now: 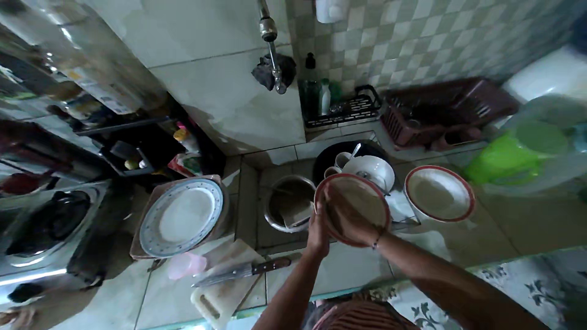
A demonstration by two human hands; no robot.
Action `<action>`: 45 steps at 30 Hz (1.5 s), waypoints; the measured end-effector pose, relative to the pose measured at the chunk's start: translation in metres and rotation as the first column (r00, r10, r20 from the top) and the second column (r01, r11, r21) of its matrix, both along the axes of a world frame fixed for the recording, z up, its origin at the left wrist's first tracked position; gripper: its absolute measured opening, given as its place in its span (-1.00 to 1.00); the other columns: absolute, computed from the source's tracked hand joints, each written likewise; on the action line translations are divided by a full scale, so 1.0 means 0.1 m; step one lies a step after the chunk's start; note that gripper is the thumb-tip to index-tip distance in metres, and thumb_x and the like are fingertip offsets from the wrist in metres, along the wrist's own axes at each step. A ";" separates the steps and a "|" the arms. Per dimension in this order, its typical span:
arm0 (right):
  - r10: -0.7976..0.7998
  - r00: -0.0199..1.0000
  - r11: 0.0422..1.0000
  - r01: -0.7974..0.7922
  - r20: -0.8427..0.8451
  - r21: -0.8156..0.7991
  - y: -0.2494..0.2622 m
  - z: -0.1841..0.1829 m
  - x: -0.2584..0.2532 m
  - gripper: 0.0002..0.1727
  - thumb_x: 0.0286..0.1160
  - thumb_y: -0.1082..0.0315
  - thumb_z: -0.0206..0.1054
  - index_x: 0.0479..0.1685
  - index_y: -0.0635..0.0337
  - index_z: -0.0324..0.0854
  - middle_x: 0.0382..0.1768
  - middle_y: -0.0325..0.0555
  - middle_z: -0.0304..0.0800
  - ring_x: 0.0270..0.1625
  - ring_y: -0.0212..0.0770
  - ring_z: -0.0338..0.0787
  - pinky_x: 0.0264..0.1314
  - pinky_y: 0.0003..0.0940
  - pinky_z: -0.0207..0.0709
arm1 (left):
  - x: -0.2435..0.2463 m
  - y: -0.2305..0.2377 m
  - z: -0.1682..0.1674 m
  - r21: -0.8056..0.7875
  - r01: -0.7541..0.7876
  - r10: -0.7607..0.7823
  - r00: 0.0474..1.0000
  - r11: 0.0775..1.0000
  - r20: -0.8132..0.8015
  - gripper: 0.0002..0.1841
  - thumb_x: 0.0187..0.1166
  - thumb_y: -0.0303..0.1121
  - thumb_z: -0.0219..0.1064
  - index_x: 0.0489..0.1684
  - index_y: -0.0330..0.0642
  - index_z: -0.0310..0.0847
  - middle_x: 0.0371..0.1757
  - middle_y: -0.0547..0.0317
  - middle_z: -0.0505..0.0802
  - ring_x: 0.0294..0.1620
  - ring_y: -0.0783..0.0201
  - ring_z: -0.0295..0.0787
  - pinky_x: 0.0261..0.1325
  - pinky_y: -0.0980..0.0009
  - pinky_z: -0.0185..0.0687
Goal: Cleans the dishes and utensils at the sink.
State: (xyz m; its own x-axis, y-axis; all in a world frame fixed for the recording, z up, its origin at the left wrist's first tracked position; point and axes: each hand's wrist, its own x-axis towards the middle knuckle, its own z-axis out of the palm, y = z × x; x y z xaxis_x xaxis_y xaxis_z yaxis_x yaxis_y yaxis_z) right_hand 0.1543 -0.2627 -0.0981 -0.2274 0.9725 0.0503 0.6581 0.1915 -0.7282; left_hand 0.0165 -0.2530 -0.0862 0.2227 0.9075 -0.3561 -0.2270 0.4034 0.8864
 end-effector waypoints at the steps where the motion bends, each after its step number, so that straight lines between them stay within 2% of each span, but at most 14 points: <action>1: 0.063 0.995 0.998 -0.064 -0.077 -0.009 -0.13 0.07 -0.07 -0.35 0.79 0.25 0.11 0.81 0.32 0.17 0.79 0.19 0.23 0.84 -0.03 0.23 0.90 -0.18 0.06 | -0.02 0.03 -0.03 0.012 -0.025 0.026 0.999 1.000 -0.038 -0.40 0.93 -0.05 -0.27 0.79 -0.24 0.11 0.56 -0.15 0.59 0.49 0.16 0.60 0.51 0.15 0.56; 5: 0.260 0.958 0.963 -0.267 0.122 0.043 -0.40 0.04 0.47 -0.64 0.70 0.36 0.20 0.33 0.29 0.72 0.45 0.12 0.72 0.58 0.07 0.62 0.68 0.02 0.40 | -0.22 0.06 -0.06 -0.014 -0.143 0.142 0.989 0.990 -0.027 -0.41 0.93 -0.04 -0.25 0.77 -0.25 0.13 0.45 -0.17 0.67 0.34 0.16 0.72 0.34 0.16 0.71; 10: 0.006 0.960 1.000 0.001 0.279 -0.025 0.04 -0.03 0.42 -0.34 0.79 0.31 0.03 0.87 0.26 0.06 0.89 0.19 -0.09 0.94 0.14 -0.15 0.95 0.10 -0.29 | -0.05 -0.04 0.02 0.031 0.047 -0.049 0.997 0.998 0.058 -0.45 0.93 -0.11 -0.24 0.72 -0.30 0.15 0.31 -0.12 0.76 0.23 0.18 0.81 0.26 0.19 0.79; 13: 0.087 0.991 0.990 -0.074 -0.104 0.119 -0.20 0.01 -0.03 -0.37 0.78 0.18 0.15 0.74 0.34 0.29 0.75 0.20 0.30 0.83 0.01 0.24 0.90 -0.13 0.05 | -0.03 0.03 0.01 0.054 0.009 -0.007 0.999 0.999 -0.036 -0.42 0.93 -0.06 -0.28 0.72 -0.30 0.20 0.39 -0.09 0.71 0.33 0.25 0.70 0.39 0.23 0.65; 17: 0.226 0.957 0.967 -0.243 0.183 0.081 -0.36 -0.01 0.55 -0.62 0.74 0.21 0.19 0.18 0.30 0.77 0.40 0.11 0.75 0.58 0.09 0.61 0.70 0.03 0.37 | -0.23 0.10 0.01 0.063 -0.083 0.085 0.996 0.995 -0.031 -0.43 0.93 -0.08 -0.26 0.72 -0.30 0.17 0.35 -0.10 0.73 0.24 0.26 0.78 0.27 0.25 0.76; 20: 0.099 0.870 0.995 -0.086 0.482 -0.049 -0.02 0.03 0.72 -0.29 0.75 0.07 0.13 0.81 0.26 0.21 0.89 0.13 -0.01 0.93 0.17 -0.12 0.92 0.20 -0.27 | -0.13 0.00 0.04 0.027 0.019 -0.020 0.999 0.999 0.035 -0.44 0.93 -0.10 -0.22 0.72 -0.31 0.16 0.30 -0.11 0.77 0.19 0.21 0.82 0.22 0.21 0.80; 22: -0.009 0.948 0.999 -0.006 0.318 0.046 0.10 0.00 0.43 -0.19 0.75 -0.03 0.14 0.87 0.22 0.07 0.92 0.13 -0.15 0.95 0.11 -0.24 0.95 0.13 -0.35 | -0.02 -0.03 0.01 0.034 0.097 -0.100 0.991 0.995 0.084 -0.41 0.92 -0.07 -0.24 0.74 -0.32 0.13 0.36 -0.15 0.74 0.29 0.15 0.78 0.31 0.15 0.77; 25: 0.152 0.973 0.980 -0.126 -0.172 0.151 -0.18 0.07 0.00 -0.36 0.80 0.14 0.14 0.75 0.32 0.29 0.78 0.17 0.24 0.86 -0.05 0.16 0.94 -0.16 -0.04 | -0.03 0.04 -0.02 0.077 0.074 -0.076 0.997 0.994 0.017 -0.37 0.91 0.00 -0.27 0.73 -0.28 0.19 0.41 -0.07 0.71 0.36 0.26 0.69 0.41 0.23 0.65; 29: 0.272 0.954 0.961 -0.277 0.128 0.019 -0.39 0.12 0.57 -0.58 0.78 0.18 0.15 0.29 0.29 0.74 0.53 0.08 0.65 0.70 0.05 0.47 0.81 -0.01 0.19 | -0.24 0.12 0.03 0.047 -0.047 0.047 0.999 0.998 -0.010 -0.39 0.93 -0.03 -0.27 0.79 -0.25 0.11 0.45 -0.12 0.69 0.33 0.20 0.74 0.34 0.18 0.73; 32: 0.102 0.887 0.995 -0.087 0.451 -0.053 -0.04 0.10 0.75 -0.18 0.73 -0.12 0.11 0.79 0.30 0.21 0.88 0.17 0.00 0.93 0.20 -0.14 0.90 0.26 -0.29 | -0.18 0.04 0.07 0.055 0.062 -0.062 0.998 0.997 0.000 -0.42 0.92 -0.08 -0.25 0.76 -0.28 0.11 0.38 -0.13 0.72 0.27 0.20 0.78 0.27 0.20 0.77; 34: 0.059 0.955 0.996 -0.039 0.290 -0.074 0.06 0.09 0.51 0.03 0.60 -0.24 0.23 0.91 0.23 -0.07 0.93 0.12 -0.22 0.96 0.11 -0.31 0.95 0.12 -0.44 | -0.06 0.01 0.11 0.036 0.112 -0.112 0.994 0.993 -0.003 -0.43 0.93 -0.08 -0.23 0.75 -0.29 0.13 0.38 -0.13 0.73 0.28 0.19 0.77 0.30 0.19 0.75; 39: 0.196 0.977 0.980 -0.195 0.086 -0.026 -0.41 0.40 0.03 -0.31 0.51 0.41 0.38 0.70 0.31 0.36 0.74 0.13 0.35 0.73 0.06 0.43 0.72 -0.05 0.34 | -0.10 0.12 0.32 -0.092 0.047 -0.057 0.992 0.995 -0.111 -0.37 0.91 0.06 -0.25 0.79 -0.14 0.12 0.35 -0.19 0.71 0.17 0.06 0.77 0.14 0.06 0.74; 42: -0.126 0.991 0.927 0.134 -0.045 0.352 -0.48 0.41 0.15 -0.65 0.44 0.61 0.28 0.19 0.35 0.78 0.09 0.14 0.90 0.10 0.02 0.92 0.20 -0.06 0.77 | -0.04 0.13 0.57 -0.077 0.103 -0.106 0.994 0.992 -0.025 -0.29 0.86 0.21 -0.36 0.80 -0.07 0.10 0.28 -0.19 0.75 0.07 -0.06 0.85 -0.02 -0.02 0.82; 45: -0.459 0.744 0.828 0.557 -0.485 0.070 -0.36 0.67 0.42 -0.64 0.58 0.34 0.36 0.19 0.47 0.69 0.04 0.14 0.85 0.12 -0.23 0.84 0.29 -0.30 0.70 | -0.03 0.24 0.44 0.004 0.126 -0.126 0.992 0.992 -0.025 -0.30 0.87 0.10 -0.15 0.95 0.10 -0.23 0.66 -0.14 0.50 0.55 -0.07 0.55 0.48 -0.11 0.53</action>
